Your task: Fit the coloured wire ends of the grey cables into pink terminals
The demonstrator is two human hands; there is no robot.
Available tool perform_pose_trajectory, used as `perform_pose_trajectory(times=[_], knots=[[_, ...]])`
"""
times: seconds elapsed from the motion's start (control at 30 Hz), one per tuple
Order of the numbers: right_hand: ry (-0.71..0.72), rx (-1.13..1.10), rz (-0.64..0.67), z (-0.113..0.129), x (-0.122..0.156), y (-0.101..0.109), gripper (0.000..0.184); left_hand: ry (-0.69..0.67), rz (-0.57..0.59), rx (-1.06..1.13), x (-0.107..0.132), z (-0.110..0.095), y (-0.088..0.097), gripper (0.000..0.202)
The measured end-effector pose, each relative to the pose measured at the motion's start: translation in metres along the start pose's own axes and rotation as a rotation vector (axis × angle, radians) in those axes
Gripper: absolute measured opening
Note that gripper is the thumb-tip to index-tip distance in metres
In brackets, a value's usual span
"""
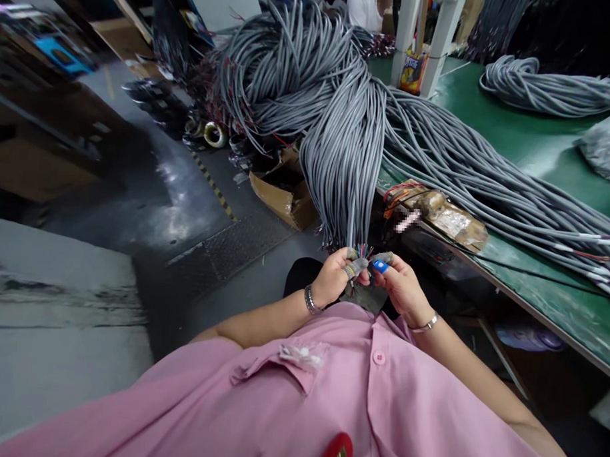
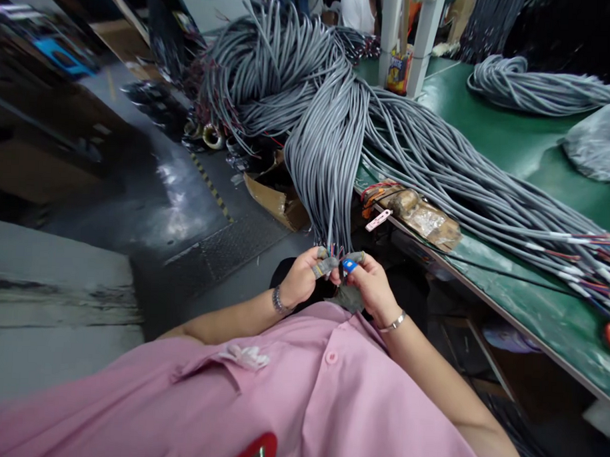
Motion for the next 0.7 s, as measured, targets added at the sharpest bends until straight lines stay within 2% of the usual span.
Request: perform_pose_trajectory(times=[0.17, 0.33, 0.47, 0.6, 0.7], knots=[[0.073, 0.119, -0.033, 0.003, 0.0, -0.001, 0.02, 0.017, 0.044, -0.039, 0.001, 0.003, 0.0, 0.027], [0.054, 0.084, -0.034, 0.001, 0.001, -0.001, 0.015, 0.027, 0.05, -0.055, 0.0, 0.003, 0.0, 0.028], [0.0, -0.121, -0.068, -0.001, 0.002, -0.002, 0.012, 0.043, 0.064, -0.051, 0.0, 0.001, -0.003, 0.031], [-0.059, -0.404, -0.171, 0.0, -0.002, 0.009, 0.013, 0.042, 0.041, -0.051, 0.002, 0.0, -0.002, 0.031], [-0.058, -0.414, -0.18, 0.0, -0.001, 0.016, 0.015, 0.029, -0.008, -0.029, 0.002, 0.001, 0.001, 0.029]])
Point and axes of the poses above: each hand's wrist, its own x-axis away from the middle knuckle, its own y-axis out of the back of the hand, z = x × y, the point moved 3 cm from there along -x, towards the middle knuckle, and after that the axes turned 8 degrees about -y, right-handed, at the moved point
